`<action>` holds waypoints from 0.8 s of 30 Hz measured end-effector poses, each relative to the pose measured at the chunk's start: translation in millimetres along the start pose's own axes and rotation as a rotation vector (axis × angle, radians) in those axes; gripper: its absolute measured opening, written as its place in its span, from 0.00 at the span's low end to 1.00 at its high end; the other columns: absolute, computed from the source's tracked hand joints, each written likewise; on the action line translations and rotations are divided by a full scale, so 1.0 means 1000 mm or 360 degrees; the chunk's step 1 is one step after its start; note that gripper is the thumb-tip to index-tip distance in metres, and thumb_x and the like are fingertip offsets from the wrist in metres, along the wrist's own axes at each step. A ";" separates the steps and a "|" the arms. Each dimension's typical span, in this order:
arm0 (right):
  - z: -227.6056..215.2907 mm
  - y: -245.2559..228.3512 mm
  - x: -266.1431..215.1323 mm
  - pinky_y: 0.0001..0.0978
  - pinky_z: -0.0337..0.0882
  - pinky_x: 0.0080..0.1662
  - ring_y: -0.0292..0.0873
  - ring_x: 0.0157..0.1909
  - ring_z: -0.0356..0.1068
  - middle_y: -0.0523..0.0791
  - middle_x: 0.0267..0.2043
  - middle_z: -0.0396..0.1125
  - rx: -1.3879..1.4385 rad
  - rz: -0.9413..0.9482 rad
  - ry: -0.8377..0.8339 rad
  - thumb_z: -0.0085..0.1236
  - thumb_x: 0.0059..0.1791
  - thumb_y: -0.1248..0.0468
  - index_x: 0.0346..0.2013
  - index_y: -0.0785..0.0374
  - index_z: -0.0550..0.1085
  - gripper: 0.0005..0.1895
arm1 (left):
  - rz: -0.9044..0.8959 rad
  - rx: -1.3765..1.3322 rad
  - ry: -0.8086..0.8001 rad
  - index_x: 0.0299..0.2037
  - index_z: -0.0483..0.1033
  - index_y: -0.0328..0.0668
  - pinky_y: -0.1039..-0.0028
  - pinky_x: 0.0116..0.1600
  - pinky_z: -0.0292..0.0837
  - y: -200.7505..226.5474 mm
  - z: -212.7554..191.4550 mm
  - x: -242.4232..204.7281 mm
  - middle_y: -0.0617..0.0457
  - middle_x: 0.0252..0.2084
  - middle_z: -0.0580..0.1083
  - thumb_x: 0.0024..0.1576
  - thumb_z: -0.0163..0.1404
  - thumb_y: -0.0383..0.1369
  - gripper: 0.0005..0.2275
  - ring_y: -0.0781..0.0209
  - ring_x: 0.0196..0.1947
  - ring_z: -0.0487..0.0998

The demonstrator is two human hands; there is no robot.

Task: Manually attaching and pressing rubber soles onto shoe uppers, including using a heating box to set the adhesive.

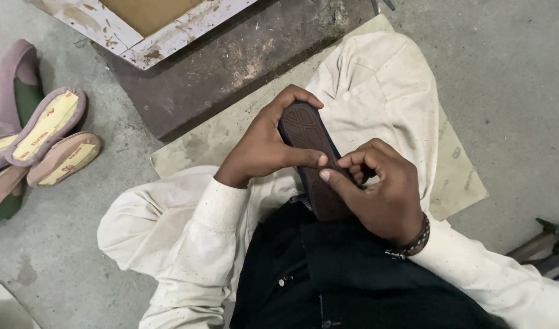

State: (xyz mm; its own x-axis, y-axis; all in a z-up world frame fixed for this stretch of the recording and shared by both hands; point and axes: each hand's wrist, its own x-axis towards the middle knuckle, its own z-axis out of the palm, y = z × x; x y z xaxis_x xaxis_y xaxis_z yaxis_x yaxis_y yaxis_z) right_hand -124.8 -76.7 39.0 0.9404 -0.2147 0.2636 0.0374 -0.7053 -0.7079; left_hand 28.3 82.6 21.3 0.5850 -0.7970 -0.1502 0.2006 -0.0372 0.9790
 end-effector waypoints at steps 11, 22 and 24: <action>0.019 0.029 0.000 0.16 0.65 0.31 0.26 0.25 0.62 0.40 0.19 0.65 0.0973 0.0944 -0.0042 0.75 0.42 0.70 0.44 0.68 0.81 0.17 | 0.0398 -0.0204 0.0306 0.43 0.75 0.38 0.69 0.44 0.71 -0.050 0.014 0.013 0.46 0.42 0.77 0.45 0.70 0.23 0.19 0.65 0.42 0.77; -0.007 0.061 -0.030 0.40 0.71 0.47 0.45 0.45 0.67 0.53 0.41 0.69 0.0895 0.0987 -0.0384 0.58 0.52 0.63 0.62 0.65 0.74 0.23 | -0.0625 -0.0520 0.0367 0.74 0.41 0.29 0.41 0.71 0.52 -0.018 0.077 -0.034 0.23 0.72 0.50 0.61 0.46 0.50 0.40 0.27 0.72 0.54; -0.009 0.059 -0.028 0.38 0.72 0.47 0.45 0.46 0.66 0.52 0.42 0.66 0.0973 0.0999 -0.0454 0.61 0.50 0.65 0.65 0.64 0.72 0.28 | -0.0708 -0.0422 0.0307 0.75 0.38 0.30 0.41 0.73 0.48 -0.012 0.077 -0.034 0.22 0.74 0.46 0.61 0.44 0.52 0.41 0.26 0.74 0.51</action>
State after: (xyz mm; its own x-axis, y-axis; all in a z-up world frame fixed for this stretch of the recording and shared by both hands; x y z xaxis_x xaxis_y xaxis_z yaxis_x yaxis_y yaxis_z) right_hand -151.9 -118.4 -4.3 0.8932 -0.2053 -0.4001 -0.4123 -0.0186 -0.9109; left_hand -54.4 63.3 25.5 0.5273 -0.6131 -0.5884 0.6376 -0.1722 0.7508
